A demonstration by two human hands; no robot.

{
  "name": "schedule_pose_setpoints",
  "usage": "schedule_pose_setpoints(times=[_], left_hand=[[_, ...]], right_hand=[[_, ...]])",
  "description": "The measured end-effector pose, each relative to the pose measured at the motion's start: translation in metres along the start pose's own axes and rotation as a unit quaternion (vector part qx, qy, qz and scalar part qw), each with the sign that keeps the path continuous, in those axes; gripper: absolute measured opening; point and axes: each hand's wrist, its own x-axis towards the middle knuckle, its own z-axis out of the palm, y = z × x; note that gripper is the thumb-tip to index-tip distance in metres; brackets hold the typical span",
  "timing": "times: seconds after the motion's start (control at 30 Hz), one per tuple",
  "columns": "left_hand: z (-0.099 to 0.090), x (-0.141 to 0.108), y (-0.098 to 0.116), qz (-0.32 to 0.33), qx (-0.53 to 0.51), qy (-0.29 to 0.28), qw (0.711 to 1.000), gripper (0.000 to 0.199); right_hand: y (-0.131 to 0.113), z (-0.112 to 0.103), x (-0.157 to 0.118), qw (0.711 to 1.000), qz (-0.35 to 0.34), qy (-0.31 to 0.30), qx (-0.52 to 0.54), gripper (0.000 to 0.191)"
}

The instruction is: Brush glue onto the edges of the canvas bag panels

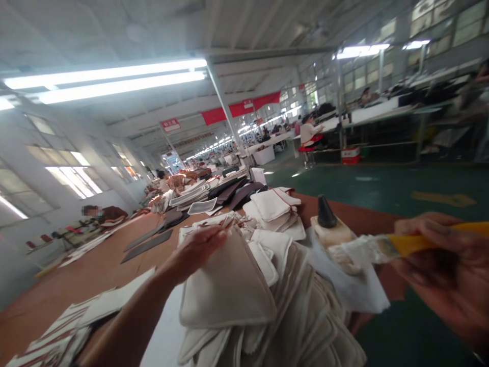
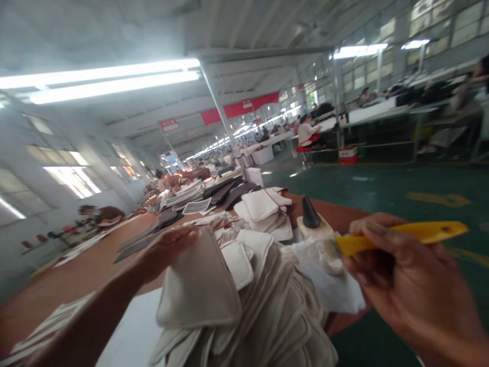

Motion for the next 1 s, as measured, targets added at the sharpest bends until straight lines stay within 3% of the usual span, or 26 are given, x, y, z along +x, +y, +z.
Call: schedule_pose_setpoints(times=[0.07, 0.13, 0.27, 0.43, 0.6, 0.67, 0.77, 0.87, 0.93, 1.0], left_hand=[[0.023, -0.012, 0.012, 0.103, 0.088, 0.004, 0.991, 0.034], [0.045, -0.022, 0.016, 0.158, 0.122, 0.009, 0.980, 0.030], [0.071, -0.033, 0.010, 0.141, 0.110, -0.021, 0.984, 0.025], [0.080, -0.037, 0.008, 0.119, 0.117, -0.027, 0.986, 0.022], [0.081, -0.038, 0.008, 0.070, 0.115, -0.035, 0.990, 0.012], [0.081, -0.038, 0.004, 0.042, 0.107, -0.021, 0.993, 0.012], [0.082, -0.039, -0.001, 0.029, 0.087, 0.001, 0.996, 0.013], [0.087, -0.042, 0.002, 0.075, 0.076, 0.024, 0.994, 0.010], [0.091, -0.048, 0.006, 0.143, 0.096, 0.046, 0.984, 0.011], [0.097, -0.057, 0.011, 0.235, 0.143, 0.071, 0.959, 0.014]], right_hand=[[-0.011, 0.015, -0.004, 0.997, 0.052, -0.003, 0.065, 0.017], [-0.011, 0.029, -0.010, 0.993, 0.035, -0.053, 0.095, 0.019], [0.013, 0.041, -0.022, 0.979, -0.017, -0.185, 0.080, 0.013], [0.038, 0.048, -0.039, 0.962, -0.069, -0.263, -0.026, 0.015], [0.048, 0.067, -0.042, 0.910, -0.211, -0.326, -0.144, 0.015], [0.049, 0.069, -0.038, 0.894, -0.259, -0.319, -0.178, 0.012], [0.045, 0.067, -0.036, 0.900, -0.288, -0.268, -0.189, 0.012], [0.043, 0.064, -0.039, 0.897, -0.271, -0.310, -0.164, 0.013], [0.042, 0.061, -0.038, 0.886, -0.272, -0.337, -0.167, 0.012], [0.041, 0.056, -0.035, 0.892, -0.276, -0.304, -0.188, 0.011]])
